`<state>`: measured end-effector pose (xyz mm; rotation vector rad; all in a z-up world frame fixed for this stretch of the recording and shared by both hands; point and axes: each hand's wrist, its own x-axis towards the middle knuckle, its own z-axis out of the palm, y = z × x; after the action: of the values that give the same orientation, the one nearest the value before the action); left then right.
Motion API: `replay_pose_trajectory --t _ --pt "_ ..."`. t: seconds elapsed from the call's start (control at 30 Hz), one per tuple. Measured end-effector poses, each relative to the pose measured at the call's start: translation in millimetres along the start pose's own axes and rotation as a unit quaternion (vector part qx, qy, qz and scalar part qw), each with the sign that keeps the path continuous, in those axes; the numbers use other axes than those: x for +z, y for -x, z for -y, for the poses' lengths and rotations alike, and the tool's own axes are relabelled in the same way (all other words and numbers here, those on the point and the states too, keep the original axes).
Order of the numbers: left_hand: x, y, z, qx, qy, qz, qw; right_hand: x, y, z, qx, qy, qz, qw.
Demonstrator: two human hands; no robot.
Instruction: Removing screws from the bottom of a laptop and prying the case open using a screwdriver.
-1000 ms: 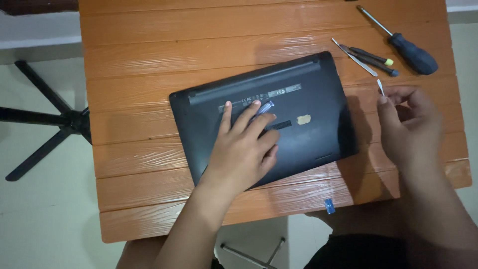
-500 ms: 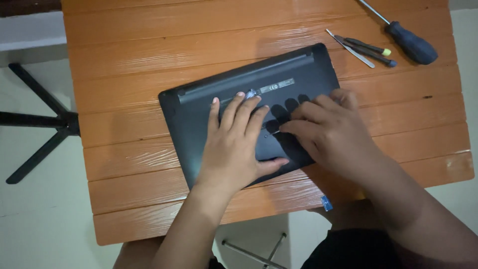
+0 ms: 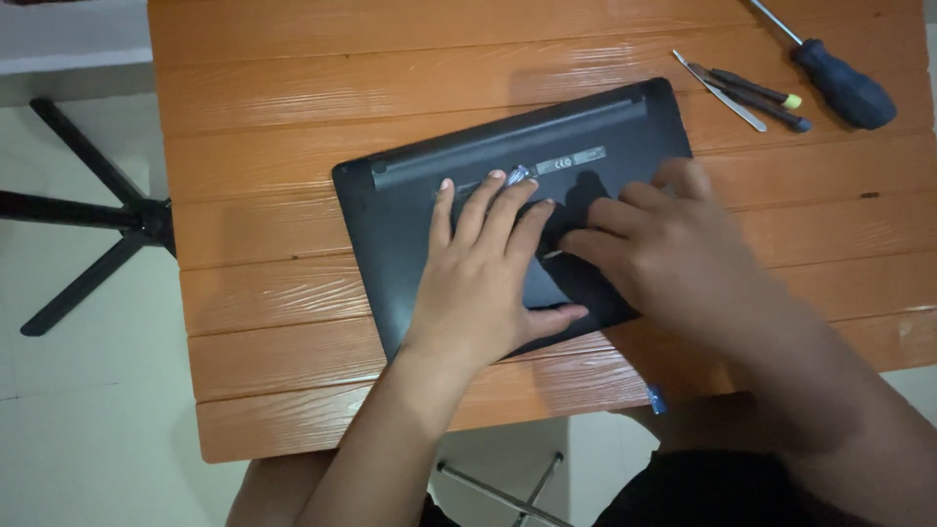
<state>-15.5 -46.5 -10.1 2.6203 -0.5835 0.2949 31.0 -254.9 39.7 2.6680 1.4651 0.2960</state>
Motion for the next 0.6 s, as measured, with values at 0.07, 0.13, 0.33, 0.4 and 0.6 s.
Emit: replay_pose_trajectory --t 0.07,0.13,0.33,0.4,0.6 --pt "0 0 0 0.0 -0.001 0.001 1.0 -3 -5 -2 -0.005 -0.01 0.017 1.0" --pt "-1 1 0 0.0 -0.002 0.001 1.0 -7 -9 -4 -0.012 -0.019 0.034 0.999" --pt "0 1 0 -0.001 0.007 -0.014 1.0 -6 -10 -5 -0.035 0.007 0.042 0.998" --pt "0 1 0 -0.002 0.002 -0.007 1.0 -5 -10 -6 -0.032 -0.005 0.049 0.998" --pt "0 1 -1 -0.005 0.007 -0.003 1.0 12 0 -8 -0.034 -0.021 -0.002 0.999"
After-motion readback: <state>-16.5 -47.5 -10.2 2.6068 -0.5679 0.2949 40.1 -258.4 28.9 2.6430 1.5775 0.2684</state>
